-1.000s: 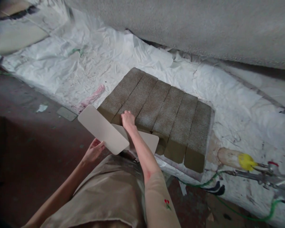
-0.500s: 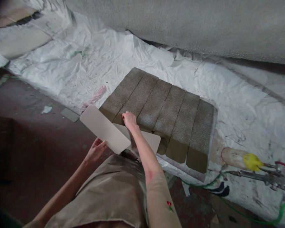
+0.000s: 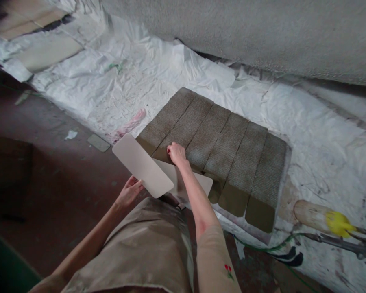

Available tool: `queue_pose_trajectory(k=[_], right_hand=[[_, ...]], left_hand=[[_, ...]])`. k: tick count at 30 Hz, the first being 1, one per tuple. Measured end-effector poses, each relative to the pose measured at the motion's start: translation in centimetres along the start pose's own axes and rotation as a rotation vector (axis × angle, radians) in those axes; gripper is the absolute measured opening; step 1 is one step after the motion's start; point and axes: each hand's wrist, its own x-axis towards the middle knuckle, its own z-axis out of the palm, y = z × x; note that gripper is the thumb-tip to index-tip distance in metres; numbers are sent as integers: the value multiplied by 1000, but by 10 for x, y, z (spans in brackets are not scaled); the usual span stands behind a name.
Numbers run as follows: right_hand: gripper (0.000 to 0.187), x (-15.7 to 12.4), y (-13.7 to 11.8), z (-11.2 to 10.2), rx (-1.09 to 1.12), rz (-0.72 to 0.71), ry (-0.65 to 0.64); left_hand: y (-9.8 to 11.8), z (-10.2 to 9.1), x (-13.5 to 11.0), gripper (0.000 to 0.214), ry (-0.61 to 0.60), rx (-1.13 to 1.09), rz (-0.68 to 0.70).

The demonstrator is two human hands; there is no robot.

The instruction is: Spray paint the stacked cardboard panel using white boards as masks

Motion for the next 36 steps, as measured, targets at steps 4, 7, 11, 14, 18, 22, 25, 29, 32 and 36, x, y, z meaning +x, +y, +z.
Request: queue_pose_trajectory(k=[4,7,11,14,18,22,25,29,32,36], right_hand=[[15,-3,-2,0,-6,37,53],[35,-4,-6,-1,3,77,94],[40,-9,-8,-11,60,118,150],[29,-23,7,-25,154,131,150],[17,-54,50,-43,324,81,9],[19,-91,85,-51,480,42,-162],[24,-107,92,-50,569,39,-244],[22,-110,91,-42,605,51,-270],[20,-104,91,-35,590,61,-267],[16,-96,91,-29,538,115,-274]], left_hand=[[-2,-1,1,34,1,9,-2],[-2,-1,1,34,0,9,0],[1,3,-1,32,6,-3,-5],[2,4,-2,32,11,-3,-8],[-1,-2,0,33,7,5,-8],[-2,-5,1,30,-5,10,2],[1,-2,0,28,-10,11,3],[5,2,-2,29,10,16,10],[8,5,-4,30,14,35,20],[12,7,-8,34,6,76,47]])
